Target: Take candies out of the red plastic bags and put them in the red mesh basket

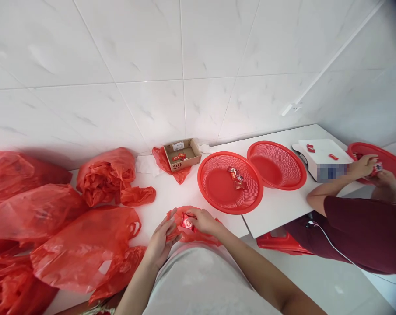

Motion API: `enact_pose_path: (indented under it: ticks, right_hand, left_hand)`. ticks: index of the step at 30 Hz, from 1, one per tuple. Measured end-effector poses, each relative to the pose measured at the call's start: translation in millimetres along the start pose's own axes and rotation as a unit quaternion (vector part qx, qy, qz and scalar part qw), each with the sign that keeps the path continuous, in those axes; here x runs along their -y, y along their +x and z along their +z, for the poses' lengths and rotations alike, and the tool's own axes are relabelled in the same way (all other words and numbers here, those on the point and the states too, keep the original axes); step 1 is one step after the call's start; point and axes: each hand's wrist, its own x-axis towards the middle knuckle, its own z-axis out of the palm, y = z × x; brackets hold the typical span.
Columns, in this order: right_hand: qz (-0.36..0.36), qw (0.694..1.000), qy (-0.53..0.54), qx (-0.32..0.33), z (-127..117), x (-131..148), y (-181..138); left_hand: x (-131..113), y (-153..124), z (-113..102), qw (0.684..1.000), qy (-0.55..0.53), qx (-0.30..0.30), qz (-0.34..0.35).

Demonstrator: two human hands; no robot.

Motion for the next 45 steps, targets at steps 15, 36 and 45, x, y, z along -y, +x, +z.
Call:
enact_pose_path:
  ticks: [15,36,45]
  right_hand:
    - [0.045,0.991,-0.129,0.015,-32,-34,-15]
    - [0.207,0.950,0.186,-0.143,-138,-79,23]
    - [0.002,0.821,0.570,-0.027,-115,11,-12]
  left_hand:
    - [-6,-5,-2,0.968,0.215,-0.067,0.114]
    - [-10,-37,-26,0.930,0.332,-0.143,0.071]
    - [-13,-30,-8,0.956,0.232,-0.092,0.153]
